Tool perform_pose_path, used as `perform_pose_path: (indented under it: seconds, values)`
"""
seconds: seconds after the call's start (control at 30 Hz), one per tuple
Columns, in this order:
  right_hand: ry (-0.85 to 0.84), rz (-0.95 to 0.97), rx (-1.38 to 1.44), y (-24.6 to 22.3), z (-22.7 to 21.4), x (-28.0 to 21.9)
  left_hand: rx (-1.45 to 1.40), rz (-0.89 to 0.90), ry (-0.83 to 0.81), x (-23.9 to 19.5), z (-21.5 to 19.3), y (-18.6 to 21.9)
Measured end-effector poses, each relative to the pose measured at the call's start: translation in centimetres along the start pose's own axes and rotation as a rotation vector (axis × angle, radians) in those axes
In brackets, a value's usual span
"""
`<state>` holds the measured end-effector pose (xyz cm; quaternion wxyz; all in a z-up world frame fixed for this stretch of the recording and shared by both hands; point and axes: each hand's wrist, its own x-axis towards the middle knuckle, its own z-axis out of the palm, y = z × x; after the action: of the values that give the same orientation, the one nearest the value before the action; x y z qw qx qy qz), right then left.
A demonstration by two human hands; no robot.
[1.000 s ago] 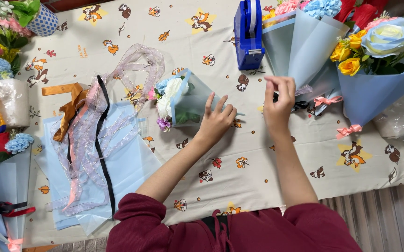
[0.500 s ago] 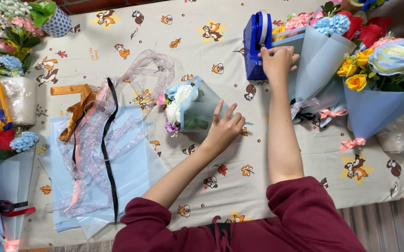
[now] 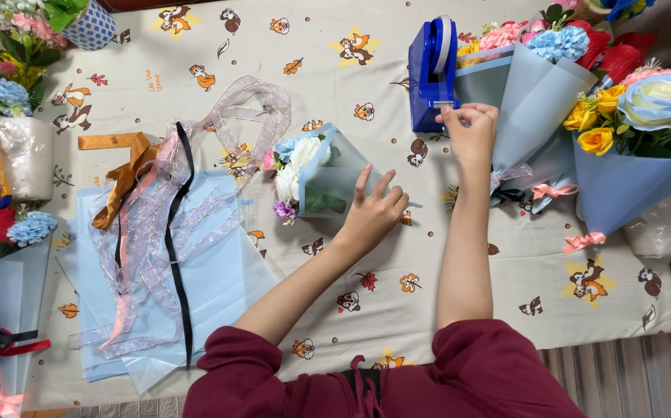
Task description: The person arranges a small bouquet of artificial flowers, wraps it in light blue paper, secures the wrapping with tape, and ties a black ribbon around the base to complete the bouquet.
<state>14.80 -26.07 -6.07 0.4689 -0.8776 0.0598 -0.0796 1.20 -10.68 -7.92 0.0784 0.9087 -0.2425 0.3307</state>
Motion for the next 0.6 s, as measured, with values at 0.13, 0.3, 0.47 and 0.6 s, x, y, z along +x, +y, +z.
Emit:
perform_pose_path:
  seconds: [0.13, 0.3, 0.47, 0.6]
  values:
    - [-0.025, 0.048, 0.059, 0.6, 0.5, -0.8, 0.002, -0.006, -0.001, 0.4, -0.2, -0.1]
    - [-0.015, -0.016, 0.065, 0.3, 0.3, -1.5, 0.007, -0.012, -0.023, 0.4, -0.5, -0.1]
    - [-0.028, -0.052, 0.057, 2.3, 0.2, -1.0, 0.002, -0.019, 0.012, 0.2, 0.0, -0.2]
    - [-0.051, -0.144, 0.069, -0.2, -1.7, -3.5, 0.004, -0.020, -0.013, 0.3, 0.1, -0.2]
